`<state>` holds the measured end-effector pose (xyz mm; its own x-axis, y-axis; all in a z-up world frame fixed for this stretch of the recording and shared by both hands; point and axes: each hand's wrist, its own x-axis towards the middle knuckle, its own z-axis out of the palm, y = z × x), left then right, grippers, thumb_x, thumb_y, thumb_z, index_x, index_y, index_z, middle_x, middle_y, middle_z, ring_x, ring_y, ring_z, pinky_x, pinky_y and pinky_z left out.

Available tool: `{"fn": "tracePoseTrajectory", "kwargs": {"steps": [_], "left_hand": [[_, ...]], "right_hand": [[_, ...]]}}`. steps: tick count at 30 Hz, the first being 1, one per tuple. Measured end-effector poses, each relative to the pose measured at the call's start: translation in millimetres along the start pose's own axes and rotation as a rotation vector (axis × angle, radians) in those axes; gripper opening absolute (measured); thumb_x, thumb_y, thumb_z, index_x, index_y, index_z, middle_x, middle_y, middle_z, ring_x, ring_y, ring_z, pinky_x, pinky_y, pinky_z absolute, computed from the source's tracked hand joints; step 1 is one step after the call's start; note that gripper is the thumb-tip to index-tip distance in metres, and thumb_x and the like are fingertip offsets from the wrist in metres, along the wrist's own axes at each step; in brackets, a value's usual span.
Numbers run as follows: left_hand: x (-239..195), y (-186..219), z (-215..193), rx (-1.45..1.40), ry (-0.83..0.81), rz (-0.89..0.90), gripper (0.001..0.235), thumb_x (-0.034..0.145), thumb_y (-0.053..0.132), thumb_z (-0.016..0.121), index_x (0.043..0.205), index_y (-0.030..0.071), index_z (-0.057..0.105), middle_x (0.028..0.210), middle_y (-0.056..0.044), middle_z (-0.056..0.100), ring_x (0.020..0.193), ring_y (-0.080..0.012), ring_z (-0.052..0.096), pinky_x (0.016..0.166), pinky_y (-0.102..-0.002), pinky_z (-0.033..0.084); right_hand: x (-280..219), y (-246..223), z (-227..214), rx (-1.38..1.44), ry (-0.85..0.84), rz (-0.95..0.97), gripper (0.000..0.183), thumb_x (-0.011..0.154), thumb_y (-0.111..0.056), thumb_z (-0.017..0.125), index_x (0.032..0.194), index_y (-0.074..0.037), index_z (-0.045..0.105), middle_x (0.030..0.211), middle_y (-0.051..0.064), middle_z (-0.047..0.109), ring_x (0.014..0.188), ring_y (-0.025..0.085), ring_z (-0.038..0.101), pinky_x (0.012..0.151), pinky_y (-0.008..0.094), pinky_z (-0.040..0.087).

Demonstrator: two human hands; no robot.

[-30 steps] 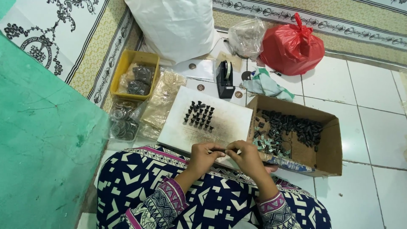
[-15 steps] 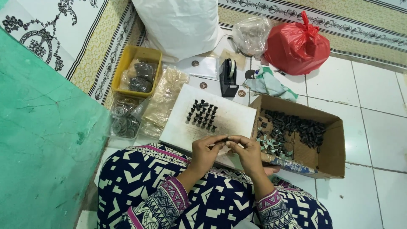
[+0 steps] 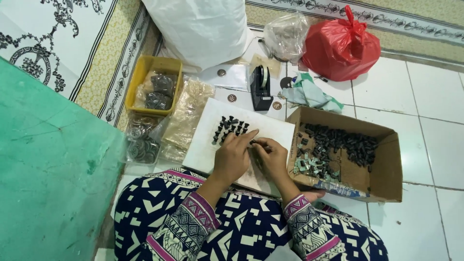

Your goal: Assembling small black plastic parts with metal pins and placing them into a grid template.

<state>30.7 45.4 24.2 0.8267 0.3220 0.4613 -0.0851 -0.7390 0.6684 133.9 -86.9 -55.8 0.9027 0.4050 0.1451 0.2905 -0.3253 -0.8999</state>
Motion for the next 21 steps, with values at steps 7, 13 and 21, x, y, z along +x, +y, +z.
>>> {"fn": "tracePoseTrajectory", "kwargs": {"steps": [7, 13, 21], "left_hand": [[-7.5, -6.7, 12.3, 0.030, -0.116, -0.075, 0.058, 0.085, -0.005, 0.054, 0.141, 0.012, 0.060, 0.110, -0.016, 0.073, 0.097, -0.0294, 0.064, 0.074, -0.040, 0.063], [-9.0, -8.5, 15.2, 0.054, -0.059, -0.033, 0.054, 0.083, -0.005, 0.052, 0.134, 0.010, 0.065, 0.104, -0.015, 0.074, 0.093, -0.0280, 0.063, 0.078, -0.033, 0.061], [-12.0, -6.2, 23.1, 0.080, 0.029, 0.025, 0.044, 0.088, -0.003, 0.053, 0.127, 0.010, 0.069, 0.101, -0.012, 0.074, 0.089, -0.0248, 0.065, 0.079, -0.031, 0.058]], "right_hand": [[2.3, -14.6, 2.9, -0.187, -0.035, -0.156, 0.010, 0.086, -0.009, 0.078, 0.096, -0.007, 0.078, 0.085, 0.010, 0.074, 0.084, 0.028, 0.073, 0.071, 0.038, 0.061], [2.7, -11.9, 2.9, -0.224, -0.071, -0.247, 0.014, 0.086, -0.010, 0.077, 0.100, -0.006, 0.077, 0.090, 0.011, 0.073, 0.091, 0.030, 0.071, 0.079, 0.040, 0.059], [0.5, -17.6, -4.2, -0.190, -0.072, -0.111, 0.019, 0.082, -0.007, 0.079, 0.101, -0.003, 0.076, 0.092, 0.013, 0.073, 0.095, 0.030, 0.071, 0.082, 0.041, 0.061]]}}
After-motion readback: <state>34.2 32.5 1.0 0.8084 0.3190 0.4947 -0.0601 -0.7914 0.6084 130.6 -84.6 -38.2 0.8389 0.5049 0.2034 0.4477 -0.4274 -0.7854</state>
